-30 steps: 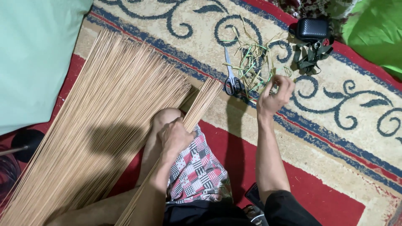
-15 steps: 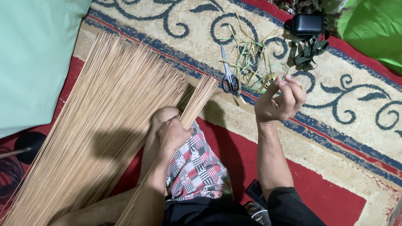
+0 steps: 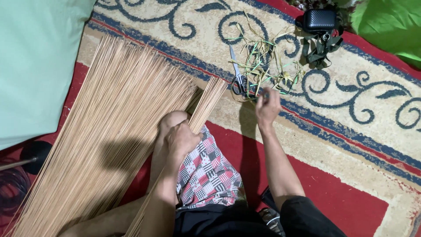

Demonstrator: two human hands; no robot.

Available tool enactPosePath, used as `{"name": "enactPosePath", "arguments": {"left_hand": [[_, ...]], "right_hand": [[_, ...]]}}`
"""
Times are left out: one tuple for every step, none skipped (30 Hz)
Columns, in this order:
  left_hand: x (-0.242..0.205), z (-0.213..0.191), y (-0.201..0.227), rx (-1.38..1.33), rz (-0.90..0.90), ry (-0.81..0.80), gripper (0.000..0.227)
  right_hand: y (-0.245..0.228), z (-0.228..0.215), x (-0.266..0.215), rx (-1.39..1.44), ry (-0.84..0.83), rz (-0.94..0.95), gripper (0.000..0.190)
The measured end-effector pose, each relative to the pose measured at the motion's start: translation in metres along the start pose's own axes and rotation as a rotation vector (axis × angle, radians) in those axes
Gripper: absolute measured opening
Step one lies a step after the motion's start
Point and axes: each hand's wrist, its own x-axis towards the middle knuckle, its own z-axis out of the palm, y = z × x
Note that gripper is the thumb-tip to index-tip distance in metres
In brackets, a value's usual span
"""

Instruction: Gathering, aligning, and tying a large number of thin wooden sticks into a bundle.

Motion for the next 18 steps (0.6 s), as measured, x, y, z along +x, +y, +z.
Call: {"name": "enactPosePath", "arguments": {"left_hand": [[0.002,0.001,-0.001,0.001,-0.002,-0.001,0.073],[0.003,0.002,-0.002,0.006,-0.003,0.001,0.072],[0.006,0.003,-0.003,0.010,-0.001,0.002,0.071],[0.006,0.003,-0.002,0.012,0.001,-0.001,0.071],[0.006,0.004,-0.003,0.014,-0.008,-0.002,0.073],[0.006,0.004,-0.004,0.017,-0.018,-0.003,0.075],[0.006,0.004,-0.003,0.017,-0.018,0.000,0.075],[0.006,0.003,-0.002,0.019,-0.024,-0.004,0.075],[0.004,0.003,-0.001,0.021,-0.033,-0.009,0.075],[0.004,0.002,-0.001,0.021,-0.036,-0.008,0.075],[0.003,0.002,0.001,0.025,-0.029,-0.007,0.075],[0.003,0.001,0.002,0.030,-0.023,-0.005,0.075],[0.005,0.004,0.000,0.032,-0.020,-0.005,0.075],[0.008,0.006,-0.002,0.029,-0.017,-0.004,0.075],[0.009,0.008,-0.005,0.023,-0.017,-0.003,0.076],[0.009,0.008,-0.005,0.023,-0.017,-0.003,0.076],[0.008,0.008,-0.004,0.021,-0.021,-0.001,0.076],[0.008,0.008,-0.004,0.019,-0.026,0.001,0.077]], "right_hand": [[0.004,-0.004,0.006,0.000,-0.001,0.002,0.028],[0.008,-0.007,0.011,-0.044,0.074,0.125,0.026],[0.014,-0.011,0.018,-0.091,0.154,0.247,0.025],[0.017,-0.014,0.019,-0.093,0.156,0.249,0.025],[0.019,-0.016,0.020,-0.144,0.029,0.339,0.034],[0.022,-0.018,0.020,-0.194,-0.100,0.428,0.044],[0.038,-0.007,0.014,-0.192,-0.099,0.427,0.044],[0.054,0.005,0.007,-0.196,-0.074,0.432,0.037],[0.070,0.016,-0.002,-0.201,-0.052,0.438,0.030],[0.085,0.028,-0.009,-0.199,-0.054,0.439,0.030],[0.102,0.040,-0.015,-0.210,-0.019,0.449,0.021],[0.119,0.051,-0.022,-0.220,0.016,0.459,0.017],[0.104,0.039,-0.017,-0.220,0.019,0.460,0.017],[0.089,0.027,-0.012,-0.219,0.048,0.382,0.014],[0.074,0.016,-0.007,-0.217,0.075,0.302,0.011],[0.065,0.014,-0.005,-0.217,0.075,0.302,0.011],[0.057,0.012,-0.002,-0.138,0.143,0.210,0.009],[0.049,0.010,0.000,-0.060,0.211,0.118,0.009]]}}
